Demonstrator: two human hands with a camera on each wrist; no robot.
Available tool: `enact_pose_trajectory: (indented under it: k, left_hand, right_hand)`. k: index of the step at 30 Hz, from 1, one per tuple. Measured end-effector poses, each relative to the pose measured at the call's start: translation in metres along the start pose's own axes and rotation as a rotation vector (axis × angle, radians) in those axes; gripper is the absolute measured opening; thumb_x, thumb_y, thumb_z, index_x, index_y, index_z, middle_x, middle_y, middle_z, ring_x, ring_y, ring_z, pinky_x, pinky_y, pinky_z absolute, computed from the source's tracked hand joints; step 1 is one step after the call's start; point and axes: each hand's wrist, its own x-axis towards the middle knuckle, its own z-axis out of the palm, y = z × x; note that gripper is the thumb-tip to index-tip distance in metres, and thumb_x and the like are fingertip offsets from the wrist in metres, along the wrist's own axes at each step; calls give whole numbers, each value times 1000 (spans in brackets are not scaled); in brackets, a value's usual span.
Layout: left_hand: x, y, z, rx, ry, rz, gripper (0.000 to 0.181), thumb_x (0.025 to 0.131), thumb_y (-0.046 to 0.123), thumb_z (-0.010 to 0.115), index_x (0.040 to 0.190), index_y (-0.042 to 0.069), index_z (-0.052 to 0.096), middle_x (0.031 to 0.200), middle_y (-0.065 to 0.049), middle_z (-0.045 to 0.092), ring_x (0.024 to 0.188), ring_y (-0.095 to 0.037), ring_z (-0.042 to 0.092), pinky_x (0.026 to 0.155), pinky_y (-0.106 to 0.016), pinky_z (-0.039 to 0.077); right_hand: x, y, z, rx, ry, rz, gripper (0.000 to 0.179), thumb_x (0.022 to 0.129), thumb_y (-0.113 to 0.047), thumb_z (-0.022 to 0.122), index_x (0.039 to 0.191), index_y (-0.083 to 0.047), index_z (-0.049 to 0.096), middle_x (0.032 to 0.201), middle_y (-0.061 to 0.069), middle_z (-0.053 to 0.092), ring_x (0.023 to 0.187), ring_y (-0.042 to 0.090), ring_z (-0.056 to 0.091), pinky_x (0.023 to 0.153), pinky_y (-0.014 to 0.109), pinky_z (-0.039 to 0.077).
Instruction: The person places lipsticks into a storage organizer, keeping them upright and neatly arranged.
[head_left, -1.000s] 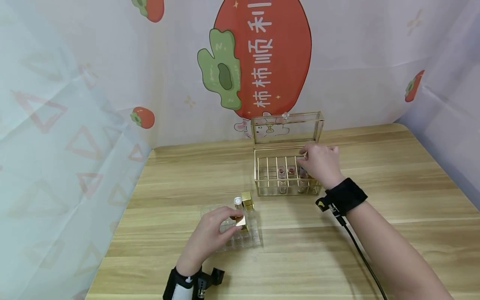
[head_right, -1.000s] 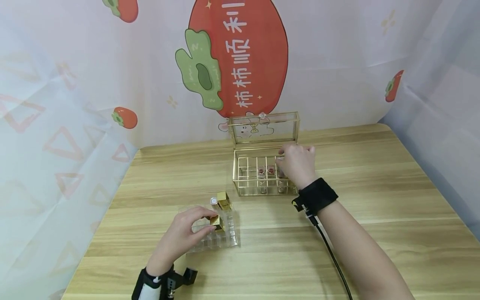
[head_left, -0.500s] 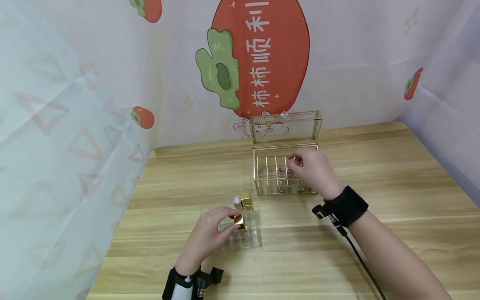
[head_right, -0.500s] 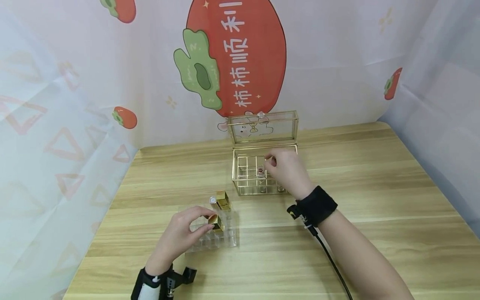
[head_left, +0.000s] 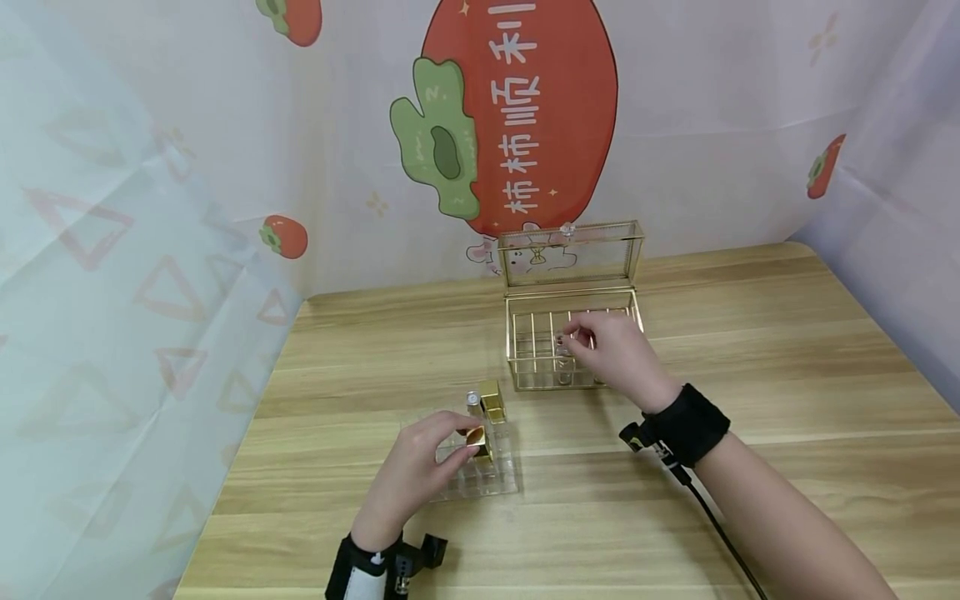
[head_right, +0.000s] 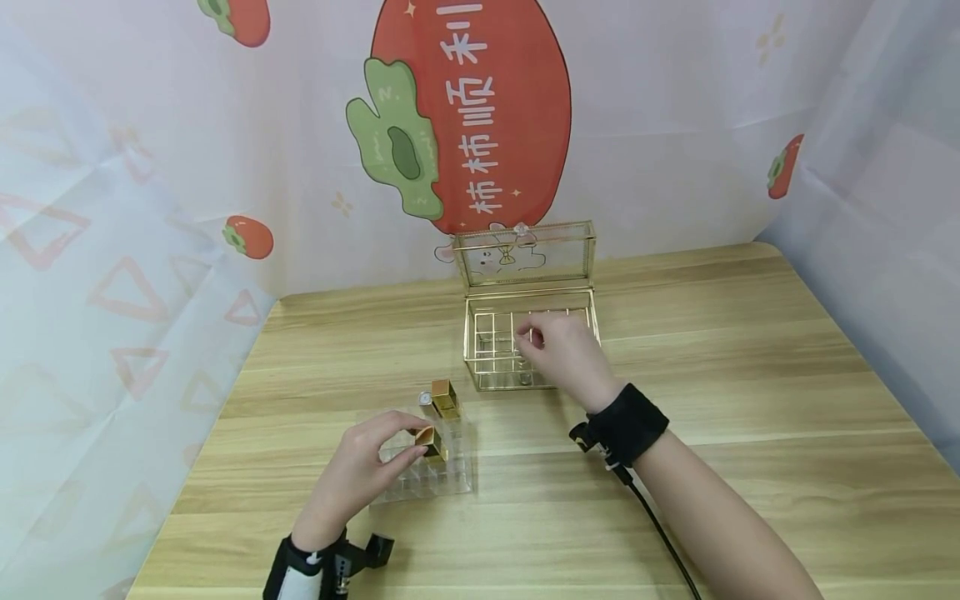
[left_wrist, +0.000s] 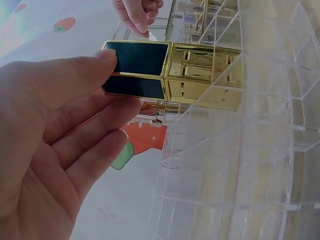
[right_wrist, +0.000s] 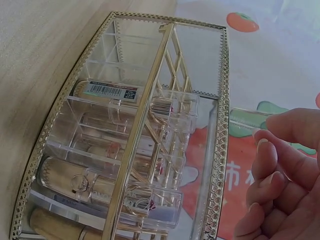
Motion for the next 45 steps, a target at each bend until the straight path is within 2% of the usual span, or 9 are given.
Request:
enact_pose_trajectory:
  k: [6,15,23,28,35,40,45]
  left_hand:
    - [0,-2,2,-1,-13,-7,33,75,4,78,106,6,68,100,-2,71,96,-9,61,81,-32,58]
    - [0,-4,4,41,21,-11,31,74,2,78,103,4,68,98,-4,71,96,-11,61,81,-33,58]
    - [1,-3,4,55,22,-20,35,73,4,79,105,4,67,97,-4,70,93,-10,61,79,-33,58]
    - [0,-5,5,54,25,-39,37,73,5,79,108,5,65,98,-5,70,93,-10,60,78,-33,58]
    - [-1,-8,7,30,33,-21,41,71,6,79,109,4,65,98,-4,69,92,-11,60,78,-34,58]
    - [-2,-9,8,8,-9,-75,45,70,7,80,111,4,64,100,-5,68,89,-10,59,75,-30,59]
    - [-3,-9,9,33,-26,-120,40,71,11,81,108,6,67,98,-3,69,87,-8,59,74,-28,59]
  right_hand:
    - [-1,0,1,9,-4,7,8,85,-12,66,87,-9,73,63,-1,57,57,13,47,52,28,41]
    - [-1,1,2,13,-2,3,9,85,-11,66,88,-7,74,62,-1,55,57,13,45,52,27,39]
    - [-2,-1,3,-10,-12,4,12,84,-11,65,87,-5,74,64,1,58,59,14,47,53,28,40]
    - [-2,-2,4,-9,-15,10,11,84,-11,65,88,-6,74,64,1,59,59,13,48,53,27,41]
    - [-2,0,5,-9,-16,9,11,84,-11,65,88,-5,74,63,1,58,59,13,47,53,28,40]
    - [-2,-1,5,-9,-14,10,11,84,-11,66,87,-6,74,62,0,56,59,13,46,53,27,39]
    - [-3,-1,5,-5,-16,14,11,84,-11,66,87,-6,74,62,0,56,58,13,45,53,27,39]
